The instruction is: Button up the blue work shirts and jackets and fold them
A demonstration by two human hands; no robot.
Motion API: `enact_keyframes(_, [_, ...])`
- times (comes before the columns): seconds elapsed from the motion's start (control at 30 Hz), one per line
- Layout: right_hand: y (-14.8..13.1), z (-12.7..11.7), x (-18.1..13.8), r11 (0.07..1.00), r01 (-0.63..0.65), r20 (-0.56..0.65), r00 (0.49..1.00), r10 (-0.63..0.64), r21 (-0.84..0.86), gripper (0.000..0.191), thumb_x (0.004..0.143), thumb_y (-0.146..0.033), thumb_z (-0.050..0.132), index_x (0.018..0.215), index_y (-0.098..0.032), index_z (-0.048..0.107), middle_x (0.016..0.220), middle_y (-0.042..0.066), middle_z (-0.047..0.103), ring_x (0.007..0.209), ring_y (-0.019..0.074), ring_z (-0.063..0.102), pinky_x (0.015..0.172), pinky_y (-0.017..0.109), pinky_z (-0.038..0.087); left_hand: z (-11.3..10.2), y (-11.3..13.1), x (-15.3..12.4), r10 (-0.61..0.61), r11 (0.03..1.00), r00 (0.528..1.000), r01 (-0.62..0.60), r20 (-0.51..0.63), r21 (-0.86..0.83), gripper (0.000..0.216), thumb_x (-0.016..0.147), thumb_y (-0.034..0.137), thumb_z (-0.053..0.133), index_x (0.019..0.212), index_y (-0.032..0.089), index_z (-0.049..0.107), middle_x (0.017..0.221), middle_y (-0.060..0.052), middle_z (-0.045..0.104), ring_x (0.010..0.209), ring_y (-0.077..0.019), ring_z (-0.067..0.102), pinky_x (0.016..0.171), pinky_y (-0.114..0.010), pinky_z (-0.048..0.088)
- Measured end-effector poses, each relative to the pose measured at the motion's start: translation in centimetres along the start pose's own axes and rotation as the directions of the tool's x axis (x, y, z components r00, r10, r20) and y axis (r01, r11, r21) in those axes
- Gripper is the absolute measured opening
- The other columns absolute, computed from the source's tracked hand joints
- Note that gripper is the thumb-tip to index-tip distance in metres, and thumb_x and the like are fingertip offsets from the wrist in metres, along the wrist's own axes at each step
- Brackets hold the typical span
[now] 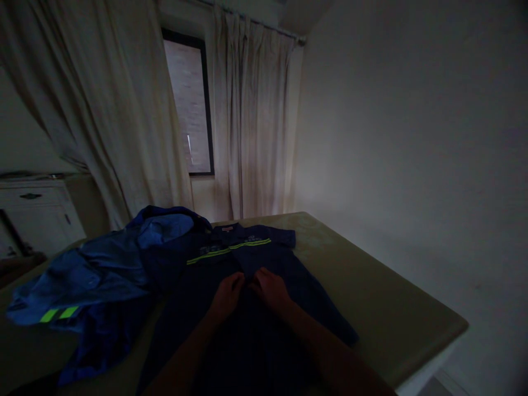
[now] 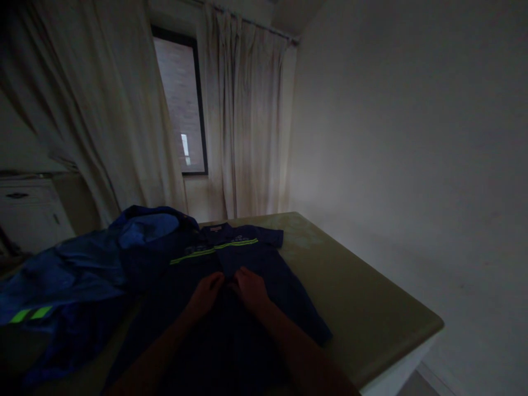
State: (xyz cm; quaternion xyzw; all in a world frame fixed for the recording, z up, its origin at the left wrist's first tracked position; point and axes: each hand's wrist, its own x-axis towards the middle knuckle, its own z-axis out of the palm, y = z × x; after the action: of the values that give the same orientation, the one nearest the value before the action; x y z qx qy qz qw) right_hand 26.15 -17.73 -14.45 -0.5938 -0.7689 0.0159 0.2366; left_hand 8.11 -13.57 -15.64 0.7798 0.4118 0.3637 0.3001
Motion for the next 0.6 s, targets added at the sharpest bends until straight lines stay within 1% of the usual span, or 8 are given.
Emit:
enact_keyframes(0.13, [1.1,-1.4,0.0,0.981,-0.038,-0.01,0.999,0.041,0.193,0.015,0.094,-0.033,0.07,0.094,-0.019,0.066,0.098,0.004,0.068,0.088,0.0176,0.065,0.076,0.026,0.046,0.1,-0.3,-0.1,0.023,0.999,0.999,-0.025,0.047,0.031,0.028,0.092,0.035,0.046,0.094,0.02,0.069,0.094,-0.007,0.073,0.09,-0.023,0.067,0.084,-0.033,0.049])
enact_keyframes(0.23, [2.3,-2.9,-0.4,0.921,-0.073,0.165,0.986,0.009,0.383,0.019,0.083,-0.031,0.081,0.09,-0.018,0.069,0.085,0.0,0.069,0.079,0.0154,0.064,0.069,0.023,0.044,0.5,0.0,-0.5,0.034,0.995,0.998,-0.038,0.046,0.095,0.023,0.089,0.033,0.051,0.088,0.021,0.07,0.096,-0.009,0.072,0.094,-0.025,0.064,0.09,-0.037,0.047])
enact_keyframes(0.27, [2.7,-3.3,-0.6,0.893,-0.095,0.27,0.962,-0.031,0.44,0.023,0.079,-0.033,0.085,0.088,-0.018,0.071,0.081,-0.001,0.069,0.075,0.0148,0.063,0.066,0.022,0.043,0.5,0.2,-0.7,0.055,0.991,0.997,-0.062,0.058,0.116,0.025,0.091,0.034,0.05,0.085,0.021,0.07,0.098,-0.009,0.071,0.096,-0.0252,0.063,0.092,-0.038,0.045])
enact_keyframes(0.33, [3.1,-4.1,-1.1,0.846,-0.131,0.464,0.873,-0.148,0.517,0.03,0.071,-0.038,0.089,0.087,-0.018,0.073,0.077,-0.003,0.069,0.07,0.0139,0.063,0.062,0.021,0.043,0.7,0.7,-1.3,0.11,0.982,0.987,-0.126,0.118,0.141,0.035,0.097,0.037,0.042,0.082,0.022,0.07,0.101,-0.009,0.071,0.099,-0.0242,0.062,0.095,-0.037,0.043])
enact_keyframes(0.4, [3.0,-4.5,-1.4,0.835,-0.135,0.575,0.782,-0.24,0.533,0.034,0.066,-0.04,0.091,0.086,-0.018,0.074,0.077,-0.004,0.07,0.069,0.0135,0.063,0.061,0.02,0.043,0.7,1.3,-1.9,0.139,0.975,0.972,-0.168,0.188,0.144,0.044,0.102,0.042,0.035,0.083,0.022,0.069,0.095,-0.008,0.071,0.094,-0.0228,0.062,0.091,-0.035,0.043])
enact_keyframes(0.43, [2.9,-4.6,-1.5,0.845,-0.125,0.602,0.756,-0.259,0.521,0.034,0.065,-0.04,0.091,0.085,-0.018,0.075,0.077,-0.004,0.071,0.069,0.0133,0.063,0.06,0.02,0.043,0.8,1.6,-2.2,0.133,0.976,0.966,-0.167,0.222,0.14,0.047,0.102,0.047,0.034,0.082,0.022,0.069,0.09,-0.007,0.071,0.089,-0.0219,0.062,0.087,-0.034,0.044])
enact_keyframes(0.53, [2.4,-4.5,-1.7,0.875,-0.09,0.607,0.754,-0.251,0.475,0.034,0.066,-0.04,0.09,0.086,-0.017,0.076,0.075,-0.004,0.071,0.068,0.013,0.063,0.059,0.02,0.042,1.1,2.3,-2.7,0.022,0.99,0.96,-0.061,0.281,0.131,0.054,0.096,0.062,0.041,0.07,0.021,0.064,0.071,-0.003,0.065,0.071,-0.0194,0.058,0.071,-0.03,0.042])
enact_keyframes(0.6, [2.4,-4.7,-1.7,0.874,-0.074,0.579,0.775,-0.252,0.48,0.036,0.065,-0.04,0.09,0.088,-0.017,0.076,0.076,-0.004,0.071,0.069,0.0133,0.064,0.058,0.019,0.042,1.5,2.6,-2.4,-0.08,0.996,0.969,0.065,0.234,0.067,0.053,0.09,0.067,0.048,0.067,0.021,0.062,0.069,-0.002,0.064,0.068,-0.0193,0.057,0.066,-0.03,0.04])
